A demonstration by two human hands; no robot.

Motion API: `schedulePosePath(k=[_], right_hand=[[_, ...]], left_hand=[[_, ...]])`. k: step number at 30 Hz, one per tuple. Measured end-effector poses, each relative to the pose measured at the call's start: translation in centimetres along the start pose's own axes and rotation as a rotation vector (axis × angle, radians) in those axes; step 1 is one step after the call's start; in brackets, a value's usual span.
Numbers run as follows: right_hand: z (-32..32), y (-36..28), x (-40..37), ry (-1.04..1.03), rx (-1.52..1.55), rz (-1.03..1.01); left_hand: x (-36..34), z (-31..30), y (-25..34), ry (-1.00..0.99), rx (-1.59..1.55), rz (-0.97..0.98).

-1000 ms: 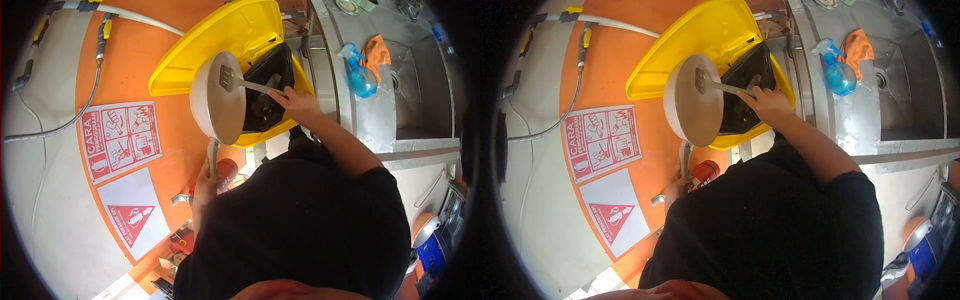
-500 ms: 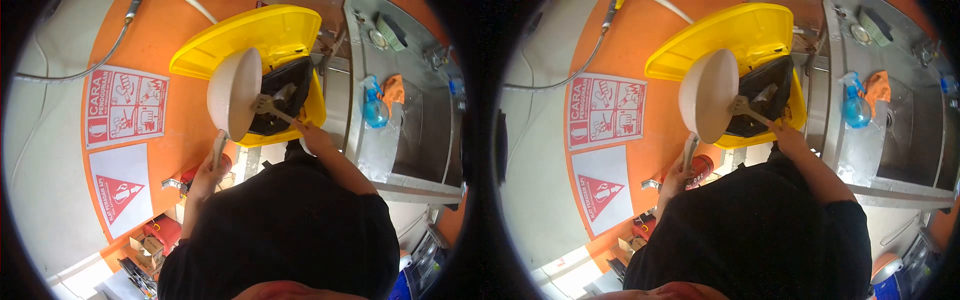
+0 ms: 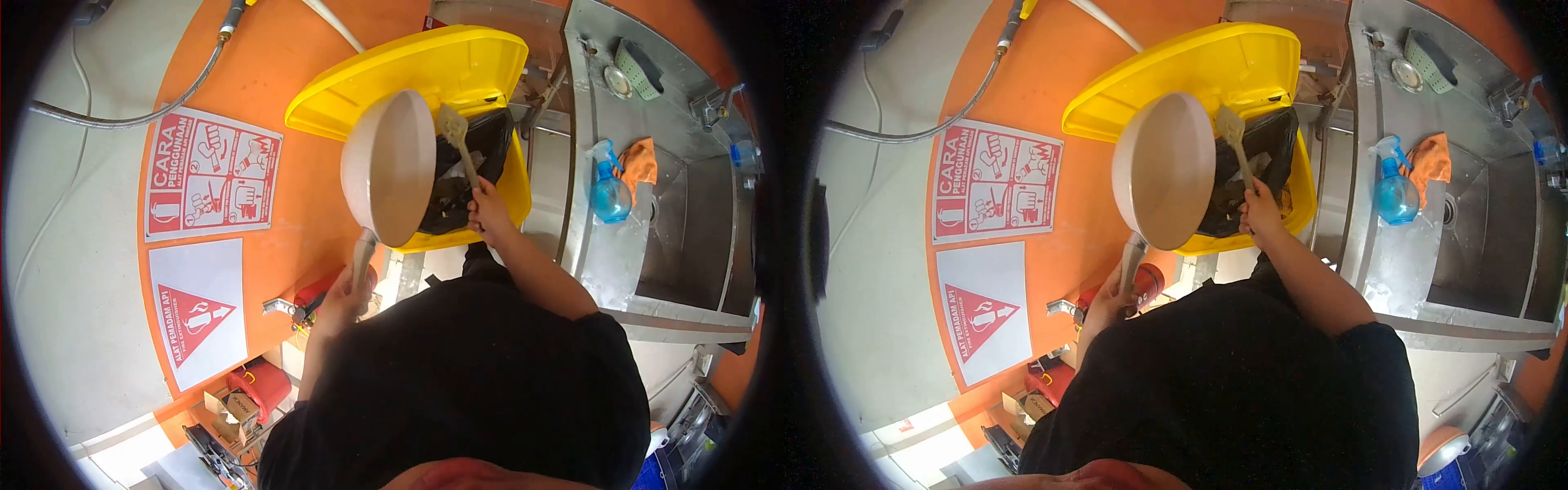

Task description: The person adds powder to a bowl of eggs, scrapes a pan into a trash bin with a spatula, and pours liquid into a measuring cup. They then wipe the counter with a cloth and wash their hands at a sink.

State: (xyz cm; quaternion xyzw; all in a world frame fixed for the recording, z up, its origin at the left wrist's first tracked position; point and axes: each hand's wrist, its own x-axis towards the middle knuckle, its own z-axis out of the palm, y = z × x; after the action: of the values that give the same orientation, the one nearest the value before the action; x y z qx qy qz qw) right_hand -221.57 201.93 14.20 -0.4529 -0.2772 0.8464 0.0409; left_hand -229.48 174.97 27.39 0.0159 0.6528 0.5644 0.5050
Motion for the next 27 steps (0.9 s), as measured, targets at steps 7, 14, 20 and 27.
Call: schedulePosePath(k=[7,14,20,27], right_hand=[[-2.3,-1.0,-7.2,-0.142,-0.045,0.124],[-3.5,-2.2,-4.6,-0.147,0.279,-0.023],[-2.0,1.3,0.9,-0.065,0.162,0.166],[-4.6,1.5,-5.7,-0.165,-0.209,0.338]], left_hand=[[0.0,0.6,-0.6,0.111,0.32,-0.045],[0.0,0.3,-0.8,-0.021,0.046,-0.06],[-2.2,1.7,-0.4,0.012,0.098,-0.068],[-3.0,0.6,0.5,-0.051,0.034,0.005]])
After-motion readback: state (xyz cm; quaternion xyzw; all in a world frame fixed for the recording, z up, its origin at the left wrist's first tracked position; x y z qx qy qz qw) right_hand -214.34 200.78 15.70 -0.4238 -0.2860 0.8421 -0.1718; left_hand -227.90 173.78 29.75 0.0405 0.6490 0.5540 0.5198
